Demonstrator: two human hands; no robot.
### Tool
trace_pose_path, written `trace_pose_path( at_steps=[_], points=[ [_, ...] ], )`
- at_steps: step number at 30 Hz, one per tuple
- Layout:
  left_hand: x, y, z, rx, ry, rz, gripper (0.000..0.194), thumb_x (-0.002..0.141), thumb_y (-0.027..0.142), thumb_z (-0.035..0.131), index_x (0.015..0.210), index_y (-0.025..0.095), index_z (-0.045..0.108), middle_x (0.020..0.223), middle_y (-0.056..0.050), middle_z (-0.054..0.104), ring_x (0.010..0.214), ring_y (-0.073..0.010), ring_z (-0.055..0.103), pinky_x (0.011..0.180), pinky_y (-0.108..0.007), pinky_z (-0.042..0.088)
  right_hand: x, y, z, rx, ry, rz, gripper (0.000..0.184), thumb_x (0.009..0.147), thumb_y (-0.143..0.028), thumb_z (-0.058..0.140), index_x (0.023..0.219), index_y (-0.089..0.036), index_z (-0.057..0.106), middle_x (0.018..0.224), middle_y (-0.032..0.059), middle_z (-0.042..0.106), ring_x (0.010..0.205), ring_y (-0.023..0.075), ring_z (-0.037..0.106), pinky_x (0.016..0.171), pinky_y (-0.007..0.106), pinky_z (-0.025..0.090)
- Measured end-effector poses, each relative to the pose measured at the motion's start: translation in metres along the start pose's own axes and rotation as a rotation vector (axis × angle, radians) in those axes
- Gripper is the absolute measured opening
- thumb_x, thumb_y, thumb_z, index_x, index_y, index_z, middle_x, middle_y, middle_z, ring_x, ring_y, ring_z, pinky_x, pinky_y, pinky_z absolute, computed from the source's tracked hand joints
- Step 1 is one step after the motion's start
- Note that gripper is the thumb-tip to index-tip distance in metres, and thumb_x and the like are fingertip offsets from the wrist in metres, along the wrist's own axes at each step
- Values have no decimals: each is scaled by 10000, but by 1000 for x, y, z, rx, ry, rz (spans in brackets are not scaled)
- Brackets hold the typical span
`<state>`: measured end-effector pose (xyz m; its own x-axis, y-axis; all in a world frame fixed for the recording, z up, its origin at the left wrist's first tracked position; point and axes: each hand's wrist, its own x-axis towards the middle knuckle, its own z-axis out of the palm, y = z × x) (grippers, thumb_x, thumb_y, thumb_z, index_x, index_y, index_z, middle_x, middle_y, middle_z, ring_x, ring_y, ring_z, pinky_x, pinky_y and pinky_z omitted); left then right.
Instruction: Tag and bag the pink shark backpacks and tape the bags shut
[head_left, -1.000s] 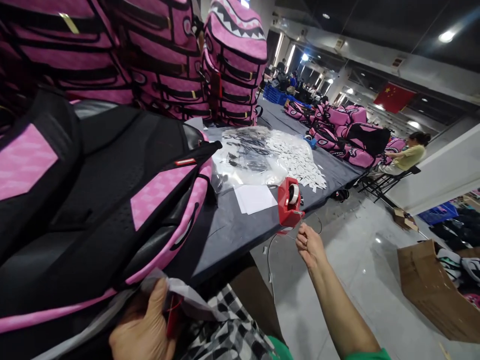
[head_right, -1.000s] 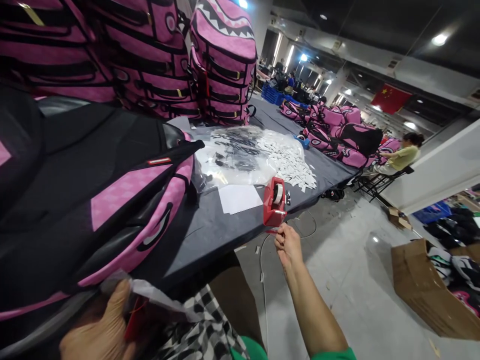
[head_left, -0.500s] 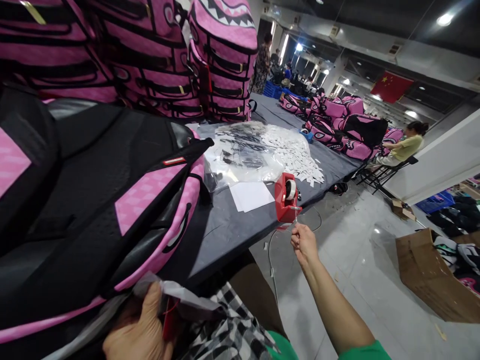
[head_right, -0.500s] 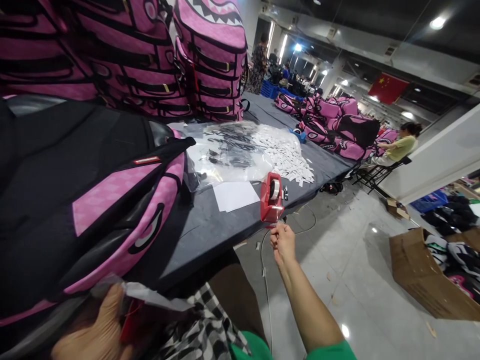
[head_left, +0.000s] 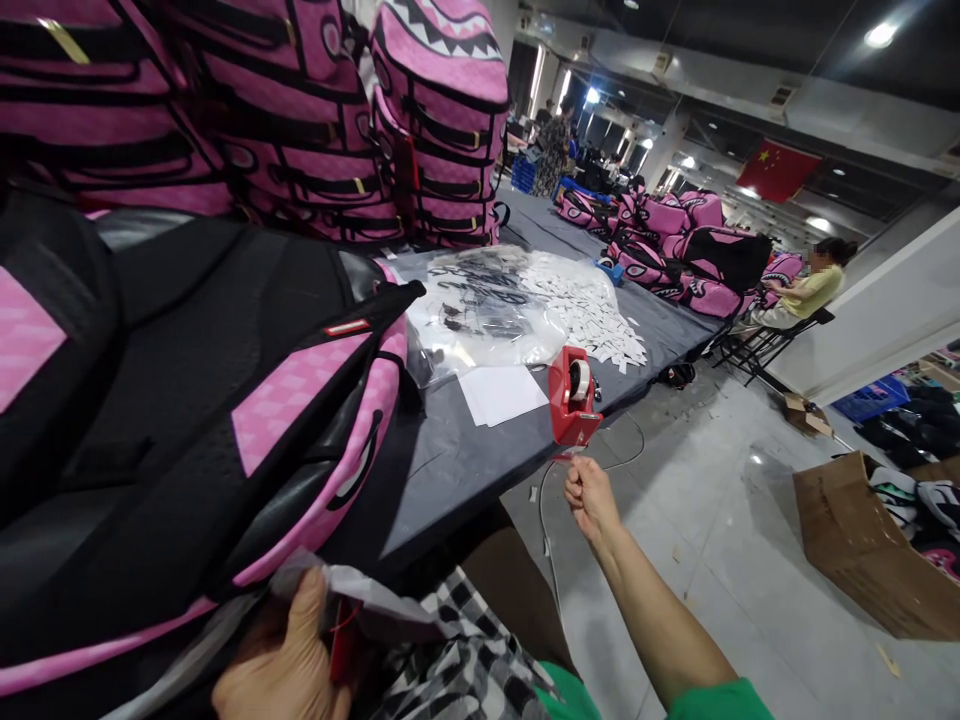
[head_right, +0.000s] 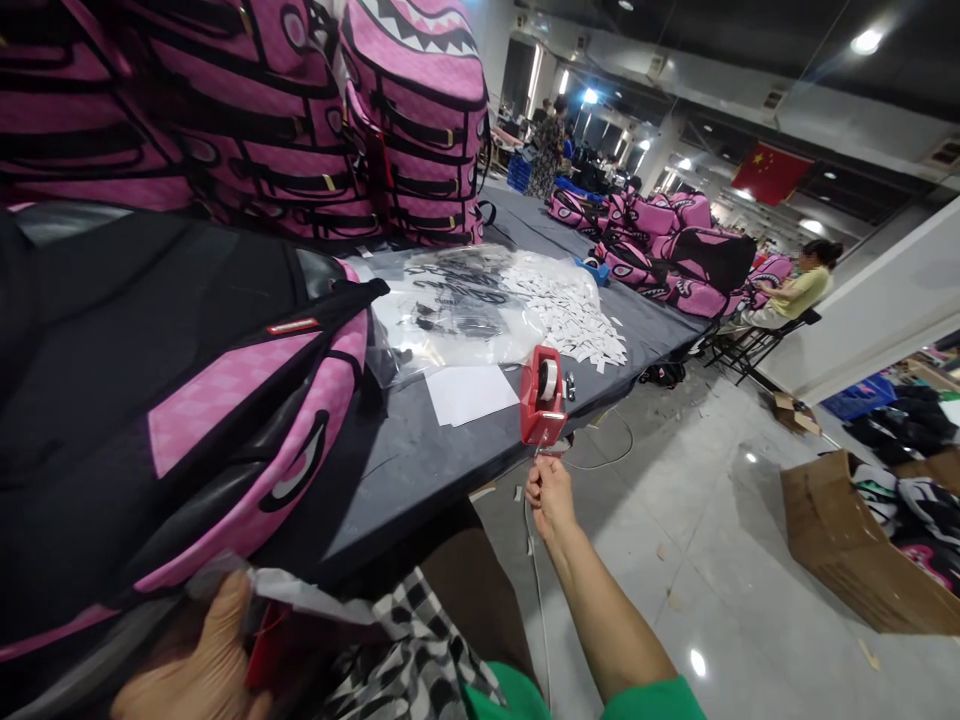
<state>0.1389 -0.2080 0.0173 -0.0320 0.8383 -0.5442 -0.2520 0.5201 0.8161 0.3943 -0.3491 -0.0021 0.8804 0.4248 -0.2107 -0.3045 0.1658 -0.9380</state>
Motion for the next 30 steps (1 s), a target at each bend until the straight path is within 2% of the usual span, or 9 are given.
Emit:
trace_pose_path(
  at_steps=[3, 5, 9, 12, 14, 18, 20, 23, 30],
  points=[
    [5, -4, -3, -17, -30, -42, 323, 698, 340, 810, 975, 208, 707, 828, 39, 706, 596, -135, 636, 559, -263, 586, -15, 12, 0, -14, -40, 56, 548, 619, -551, 818, 716, -239, 379, 492, -130, 412, 346, 17, 197, 342, 153, 98],
    [10, -10, -3, -29, -52, 6, 358, 691, 374, 820, 985, 207, 701, 819, 36, 703, 646, -146, 654, 610, -271, 590, -31, 12, 7, -24, -156, 118, 506, 672, -558, 808, 744, -236, 424, 457, -136, 385, 347, 27, 184, 351, 164, 134],
    [19, -24, 2, -87, -37, 74, 419, 632, 427, 838, 948, 181, 718, 858, 5, 725, 758, -173, 670, 751, -309, 572, -60, -8, 36, -43, -648, 159, 464, 804, -577, 735, 748, -234, 426, 423, -151, 285, 356, 38, 171, 393, 184, 196],
    [22, -30, 7, -148, -31, 121, 444, 584, 452, 849, 905, 165, 739, 944, -39, 752, 846, -195, 674, 866, -339, 527, -63, -25, 73, -154, -1001, 142, 471, 822, -590, 718, 757, -232, 419, 467, -138, 301, 390, 46, 205, 413, 191, 197],
    [23, -30, 10, -164, -59, 170, 443, 580, 463, 849, 885, 159, 746, 947, -55, 761, 872, -205, 673, 911, -350, 498, -58, -31, 106, -351, -1217, 102, 436, 866, -575, 678, 772, -219, 444, 531, -111, 344, 448, 57, 257, 443, 198, 217],
    [23, -26, 13, -184, -141, 224, 419, 611, 478, 830, 846, 143, 739, 858, -60, 759, 808, -202, 670, 848, -330, 496, -51, -34, 170, -737, -1591, -173, 363, 967, -510, 558, 805, -189, 508, 667, -65, 414, 588, 81, 345, 553, 209, 292],
    [22, -25, 14, -206, -178, 227, 430, 626, 500, 816, 843, 138, 738, 842, -66, 759, 793, -212, 674, 810, -326, 504, -49, -33, 190, -851, -1658, -304, 334, 994, -471, 514, 821, -187, 536, 677, -62, 420, 601, 86, 351, 572, 211, 296],
    [23, -26, 14, -235, -187, 242, 442, 635, 510, 803, 865, 137, 748, 864, -78, 768, 818, -226, 682, 810, -332, 511, -47, -31, 204, -1002, -1612, -412, 311, 993, -422, 505, 786, -193, 543, 623, -69, 399, 565, 89, 333, 546, 216, 269],
    [24, -25, 13, -221, -185, 288, 345, 670, 442, 775, 864, 158, 756, 876, -74, 780, 804, -225, 682, 812, -341, 523, -43, -23, 204, -1079, -1472, -369, 267, 915, -339, 552, 696, -200, 488, 572, -73, 357, 537, 91, 298, 493, 219, 227]
  ],
)
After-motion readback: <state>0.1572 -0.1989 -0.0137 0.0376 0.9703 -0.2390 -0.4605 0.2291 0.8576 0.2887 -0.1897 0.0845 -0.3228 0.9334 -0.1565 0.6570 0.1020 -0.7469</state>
